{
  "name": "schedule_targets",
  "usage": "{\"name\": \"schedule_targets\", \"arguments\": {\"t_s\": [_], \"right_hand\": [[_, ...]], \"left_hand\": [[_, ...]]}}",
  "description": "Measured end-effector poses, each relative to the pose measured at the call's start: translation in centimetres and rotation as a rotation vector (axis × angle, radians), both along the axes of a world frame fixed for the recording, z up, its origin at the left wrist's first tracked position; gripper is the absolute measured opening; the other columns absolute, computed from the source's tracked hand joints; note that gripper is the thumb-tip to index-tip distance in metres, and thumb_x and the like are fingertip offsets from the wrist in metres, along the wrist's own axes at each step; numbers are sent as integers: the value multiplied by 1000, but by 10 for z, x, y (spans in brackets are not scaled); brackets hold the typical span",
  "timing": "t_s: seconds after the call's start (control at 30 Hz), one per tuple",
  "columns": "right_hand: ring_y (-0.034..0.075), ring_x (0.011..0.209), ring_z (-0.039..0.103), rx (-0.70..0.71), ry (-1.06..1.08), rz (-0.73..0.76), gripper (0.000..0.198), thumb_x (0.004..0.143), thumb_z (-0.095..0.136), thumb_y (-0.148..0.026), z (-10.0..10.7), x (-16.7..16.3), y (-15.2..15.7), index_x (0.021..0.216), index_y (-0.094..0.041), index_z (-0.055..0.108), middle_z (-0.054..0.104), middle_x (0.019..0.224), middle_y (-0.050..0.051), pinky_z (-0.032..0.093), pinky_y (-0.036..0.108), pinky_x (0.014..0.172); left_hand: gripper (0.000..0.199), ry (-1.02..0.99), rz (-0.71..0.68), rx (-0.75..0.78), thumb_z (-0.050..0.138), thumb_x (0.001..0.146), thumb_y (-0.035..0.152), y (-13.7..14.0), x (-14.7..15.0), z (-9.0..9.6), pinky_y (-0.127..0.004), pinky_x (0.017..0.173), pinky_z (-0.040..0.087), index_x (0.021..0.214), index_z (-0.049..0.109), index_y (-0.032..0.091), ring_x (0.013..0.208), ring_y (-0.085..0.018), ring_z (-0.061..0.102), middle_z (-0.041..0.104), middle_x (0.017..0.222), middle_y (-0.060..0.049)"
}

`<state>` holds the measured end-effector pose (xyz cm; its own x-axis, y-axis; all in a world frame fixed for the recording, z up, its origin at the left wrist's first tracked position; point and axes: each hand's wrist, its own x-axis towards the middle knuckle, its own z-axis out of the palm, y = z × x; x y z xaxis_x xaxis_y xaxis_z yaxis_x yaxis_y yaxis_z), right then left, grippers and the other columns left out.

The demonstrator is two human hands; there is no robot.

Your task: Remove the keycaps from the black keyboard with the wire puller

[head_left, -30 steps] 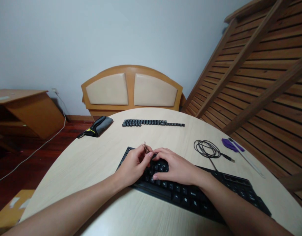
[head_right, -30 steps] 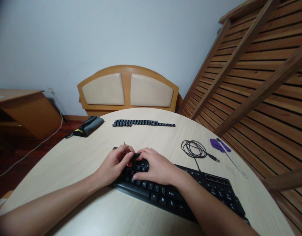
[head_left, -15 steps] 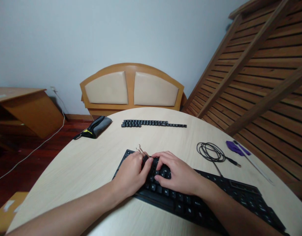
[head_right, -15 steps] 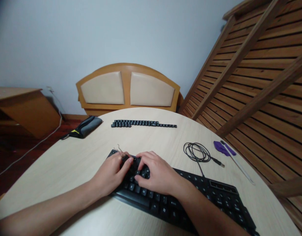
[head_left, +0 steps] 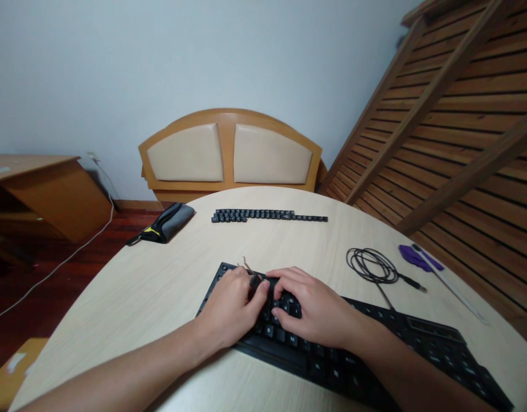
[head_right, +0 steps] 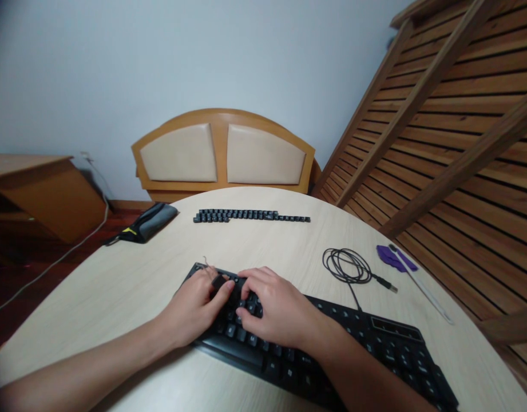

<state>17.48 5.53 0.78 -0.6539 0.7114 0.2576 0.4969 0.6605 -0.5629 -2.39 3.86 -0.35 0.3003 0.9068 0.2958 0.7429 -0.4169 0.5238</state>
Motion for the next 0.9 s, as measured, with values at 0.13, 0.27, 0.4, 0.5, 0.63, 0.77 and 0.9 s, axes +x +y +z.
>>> {"name": "schedule_targets", "arguments": {"t_s": [0.13,0.27,0.4,0.5,0.63,0.77,0.9], "right_hand": [[23,116,58,48,-21,30,7,79,66,-20,-2,0,1,83,-21,60,66,121,11,46,40,99],[23,115,59,81,-11,60,5,80,64,-19,-3,-1,3,79,-20,59,68,119,13,46,38,99],[23,113,61,76,5,74,5,79,64,-18,-2,-1,3,78,-20,60,69,118,12,47,38,99],[22,109,64,40,33,60,4,80,63,-19,-2,1,3,80,-20,60,71,113,10,49,36,97],[20,101,69,-30,90,7,6,78,65,-20,-4,2,3,82,-20,61,73,108,8,53,33,91],[19,94,70,-58,137,-44,8,76,66,-20,-3,0,2,84,-21,63,74,100,5,54,31,88],[17,81,70,-78,142,-182,5,79,64,-23,-1,0,5,84,-21,65,74,85,1,55,30,80]], "left_hand": [[39,60,11,-68,39,97,35,-1,0,2,-35,69,39,67,58,20,72,-23,58,62,72,-7],[47,11,5,-161,35,99,40,-1,-1,5,-32,70,39,60,52,19,71,-21,56,60,70,-6],[49,-51,-20,-190,34,99,40,0,-1,7,-32,72,37,57,48,19,71,-19,55,59,69,-4],[49,-142,-8,-232,34,99,42,0,-1,8,-30,66,36,59,48,19,66,-17,52,55,65,-2],[50,-245,5,-317,32,99,45,0,0,8,-27,55,33,59,46,19,53,-14,44,46,55,3],[48,-279,66,-278,34,98,44,2,0,7,-27,55,33,59,46,19,54,-14,46,48,56,2],[45,-273,93,-171,35,99,39,4,1,6,-28,64,39,64,52,19,64,-17,55,57,63,0]]}}
